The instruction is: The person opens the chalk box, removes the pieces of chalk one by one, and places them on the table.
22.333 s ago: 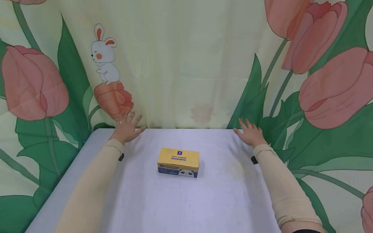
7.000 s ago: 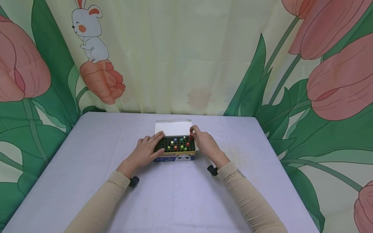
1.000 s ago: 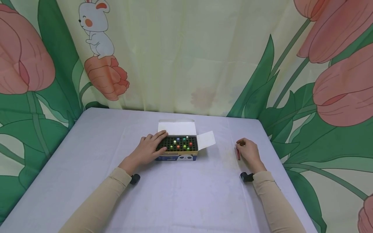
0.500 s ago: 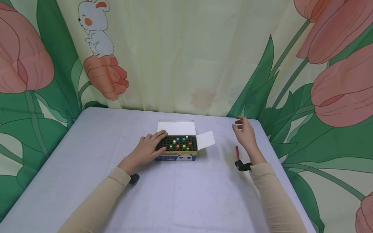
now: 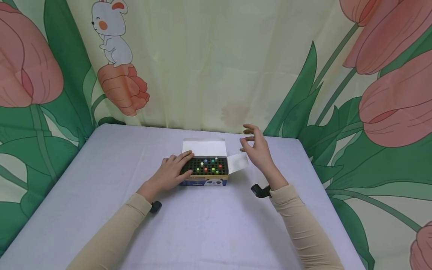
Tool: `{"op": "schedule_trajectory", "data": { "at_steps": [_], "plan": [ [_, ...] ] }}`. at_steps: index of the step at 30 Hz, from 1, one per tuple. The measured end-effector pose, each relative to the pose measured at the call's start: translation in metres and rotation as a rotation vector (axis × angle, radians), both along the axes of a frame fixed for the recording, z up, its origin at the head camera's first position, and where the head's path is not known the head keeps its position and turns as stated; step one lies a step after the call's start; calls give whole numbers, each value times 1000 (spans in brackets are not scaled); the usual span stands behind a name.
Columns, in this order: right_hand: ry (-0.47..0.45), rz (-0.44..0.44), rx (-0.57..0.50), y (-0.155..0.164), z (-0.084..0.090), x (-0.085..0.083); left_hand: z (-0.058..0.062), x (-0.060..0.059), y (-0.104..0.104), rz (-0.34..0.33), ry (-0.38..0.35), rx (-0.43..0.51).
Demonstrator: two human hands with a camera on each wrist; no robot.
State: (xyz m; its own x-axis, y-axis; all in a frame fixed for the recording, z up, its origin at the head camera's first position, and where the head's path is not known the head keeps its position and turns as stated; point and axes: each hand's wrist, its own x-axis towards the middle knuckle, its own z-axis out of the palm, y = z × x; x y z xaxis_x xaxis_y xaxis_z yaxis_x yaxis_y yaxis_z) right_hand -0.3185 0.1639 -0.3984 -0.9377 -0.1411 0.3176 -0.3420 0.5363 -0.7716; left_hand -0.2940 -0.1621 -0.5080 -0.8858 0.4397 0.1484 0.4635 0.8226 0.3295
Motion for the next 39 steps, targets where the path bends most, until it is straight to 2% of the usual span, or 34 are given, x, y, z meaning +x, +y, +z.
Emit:
{"op": "schedule_trajectory", "data": {
  "at_steps": [2,8,13,16,22,28,39],
  "plan": [
    [-13,28,59,-9,-7,1,1,0,0,0,4,-1],
    [-73,140,334,-26,-30,7,1,1,1,5,0,-3],
    [-99,196,425,-34,-42,9,0,-1,1,10,12,-7],
    [-71,224,494,-36,-46,8,1,-1,2,10,14,-8],
    [-62,217,642,-38,-49,7,4,0,3,10,-4,-12],
    [-22,227,707,-36,-51,6,2,-1,3,5,3,-18],
    [33,280,698,-32,-60,7,-1,1,1,8,7,-9]
  ]
}}
